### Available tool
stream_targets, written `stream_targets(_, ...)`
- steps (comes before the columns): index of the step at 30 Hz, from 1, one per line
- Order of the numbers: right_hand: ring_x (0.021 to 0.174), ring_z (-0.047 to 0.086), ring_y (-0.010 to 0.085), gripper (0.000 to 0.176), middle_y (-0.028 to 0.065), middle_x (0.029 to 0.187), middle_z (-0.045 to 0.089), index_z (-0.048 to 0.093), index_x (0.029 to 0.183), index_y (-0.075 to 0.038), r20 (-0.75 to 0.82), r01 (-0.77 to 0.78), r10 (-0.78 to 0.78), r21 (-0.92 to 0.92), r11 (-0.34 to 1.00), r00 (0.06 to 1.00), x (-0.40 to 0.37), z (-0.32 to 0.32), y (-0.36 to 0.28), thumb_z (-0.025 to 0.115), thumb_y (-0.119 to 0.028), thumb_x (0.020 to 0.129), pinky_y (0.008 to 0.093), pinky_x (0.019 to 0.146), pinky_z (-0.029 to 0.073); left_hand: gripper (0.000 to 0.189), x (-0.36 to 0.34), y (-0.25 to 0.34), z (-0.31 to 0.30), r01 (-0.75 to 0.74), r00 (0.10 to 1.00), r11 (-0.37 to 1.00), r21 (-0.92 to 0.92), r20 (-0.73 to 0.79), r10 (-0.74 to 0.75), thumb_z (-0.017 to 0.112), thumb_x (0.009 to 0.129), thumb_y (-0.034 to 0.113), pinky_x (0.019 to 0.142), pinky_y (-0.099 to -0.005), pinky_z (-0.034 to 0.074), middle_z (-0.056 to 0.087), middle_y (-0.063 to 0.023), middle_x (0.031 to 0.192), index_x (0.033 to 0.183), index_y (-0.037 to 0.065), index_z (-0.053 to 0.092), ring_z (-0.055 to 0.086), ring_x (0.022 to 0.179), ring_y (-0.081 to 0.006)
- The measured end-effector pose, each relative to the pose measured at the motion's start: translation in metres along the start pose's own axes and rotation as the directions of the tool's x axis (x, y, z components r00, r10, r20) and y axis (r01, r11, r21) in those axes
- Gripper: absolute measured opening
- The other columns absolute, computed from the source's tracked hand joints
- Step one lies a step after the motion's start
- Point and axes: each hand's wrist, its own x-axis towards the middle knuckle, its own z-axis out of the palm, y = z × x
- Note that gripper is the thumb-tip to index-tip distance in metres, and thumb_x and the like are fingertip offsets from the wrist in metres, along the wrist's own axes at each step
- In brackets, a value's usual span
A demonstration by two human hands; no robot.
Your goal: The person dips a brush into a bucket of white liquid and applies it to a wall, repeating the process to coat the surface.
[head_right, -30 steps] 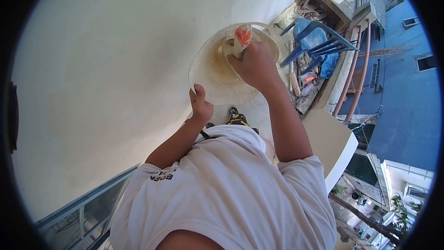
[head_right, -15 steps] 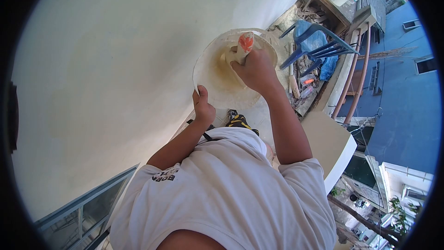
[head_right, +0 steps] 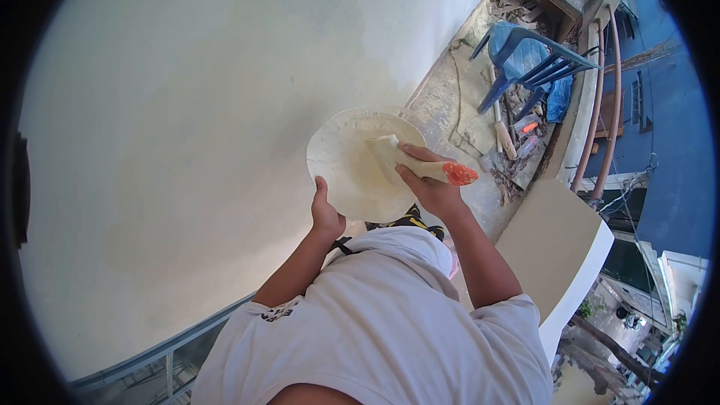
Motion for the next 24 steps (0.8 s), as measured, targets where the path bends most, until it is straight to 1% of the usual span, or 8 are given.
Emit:
stream_targets(3, 0.095, 0.057, 0.0140, 0.036, 0.0112, 0.105, 0.061, 0.056, 0.111, 0.002, -0.024, -0.202, 0.211, 0.212, 0.956, 0.977, 0.004, -0.005, 0.016, 0.066, -0.005, 0.077, 0.0256, 0.083, 0.045, 0.064, 0.005, 0.000, 0.005, 0.056, 0.998, 0.998, 0.001, -0.030, -0.056, 0.030, 0.091, 0.053, 0.101, -0.0402, 0.032, 0.040, -0.0116, 0.133, 0.134, 0.006, 0.030, 0.038, 0.122, -0.0276)
stream_targets(7, 0.095, 0.056, 0.0144, 0.038, 0.0098, 0.108, 0.058, 0.053, 0.114, 0.000, -0.113, -0.120, 0.187, 0.439, 0.890, 0.976, 0.016, -0.007, 0.046, 0.065, -0.006, 0.079, 0.0263, 0.082, 0.046, 0.063, 0.013, -0.004, 0.015, 0.054, 0.996, 0.998, -0.044, -0.063, -0.057, 0.028, 0.091, 0.052, 0.102, -0.0418, 0.030, 0.038, -0.0118, 0.134, 0.135, 0.007, 0.028, 0.037, 0.123, -0.0291)
stream_targets(9, 0.095, 0.055, 0.0159, 0.038, 0.0103, 0.107, 0.057, 0.053, 0.113, 0.002, -0.125, -0.171, 0.292, 0.573, 0.802, 0.948, 0.026, -0.009, 0.050, 0.066, -0.006, 0.078, 0.0271, 0.084, 0.044, 0.063, 0.015, -0.008, 0.018, 0.037, 0.994, 0.999, -0.040, -0.102, -0.041, 0.029, 0.091, 0.052, 0.102, -0.0422, 0.030, 0.038, -0.0117, 0.134, 0.135, 0.007, 0.028, 0.037, 0.124, -0.0294)
stream_targets(12, 0.097, 0.054, 0.0158, 0.039, 0.0110, 0.106, 0.057, 0.053, 0.113, 0.004, -0.022, -0.229, 0.330, 0.677, 0.699, 0.944, 0.039, -0.010, 0.059, 0.067, -0.006, 0.077, 0.0272, 0.084, 0.044, 0.062, 0.014, -0.008, 0.020, -0.009, 0.987, 0.999, -0.035, -0.159, 0.004, 0.029, 0.091, 0.051, 0.102, -0.0427, 0.030, 0.038, -0.0115, 0.135, 0.136, 0.007, 0.027, 0.036, 0.124, -0.0295)
stream_targets(18, 0.094, 0.056, 0.0158, 0.040, 0.0110, 0.104, 0.058, 0.053, 0.113, 0.004, 0.094, -0.304, 0.340, 0.706, 0.640, 0.936, 0.057, -0.016, 0.060, 0.067, -0.006, 0.077, 0.0271, 0.084, 0.044, 0.063, 0.001, -0.006, 0.030, -0.037, 0.977, 0.997, -0.074, -0.212, 0.020, 0.030, 0.091, 0.051, 0.102, -0.0417, 0.030, 0.038, -0.0126, 0.135, 0.135, 0.006, 0.027, 0.036, 0.124, -0.0291)
stream_targets(21, 0.092, 0.057, 0.0151, 0.037, 0.0113, 0.101, 0.061, 0.055, 0.110, 0.004, 0.065, -0.244, 0.261, 0.617, 0.748, 0.963, 0.062, -0.015, 0.055, 0.067, -0.006, 0.077, 0.0270, 0.081, 0.046, 0.063, 0.004, -0.004, 0.024, -0.064, 0.976, 0.994, -0.088, -0.215, 0.044, 0.031, 0.092, 0.050, 0.102, -0.0408, 0.031, 0.038, -0.0133, 0.134, 0.135, 0.005, 0.027, 0.037, 0.123, -0.0291)
stream_targets(23, 0.088, 0.062, 0.0181, 0.032, 0.0129, 0.099, 0.064, 0.058, 0.107, 0.002, 0.110, 0.037, -0.071, 0.282, 0.959, 0.991, 0.060, -0.017, 0.053, 0.066, -0.004, 0.076, 0.0280, 0.075, 0.049, 0.063, 0.005, -0.004, 0.022, -0.071, 0.977, 0.993, -0.096, -0.206, 0.050, 0.032, 0.092, 0.050, 0.102, -0.0408, 0.031, 0.038, -0.0131, 0.134, 0.135, 0.005, 0.027, 0.037, 0.124, -0.0291)
stream_targets(24, 0.088, 0.062, 0.0181, 0.032, 0.0129, 0.099, 0.064, 0.058, 0.107, 0.002, 0.111, 0.042, -0.076, 0.282, 0.959, 0.991, 0.060, -0.017, 0.048, 0.066, -0.004, 0.076, 0.0280, 0.075, 0.049, 0.063, 0.006, -0.002, 0.024, -0.048, 0.976, 0.995, -0.093, -0.216, 0.027, 0.030, 0.092, 0.051, 0.102, -0.0409, 0.031, 0.038, -0.0124, 0.135, 0.135, 0.006, 0.027, 0.037, 0.124, -0.0289)
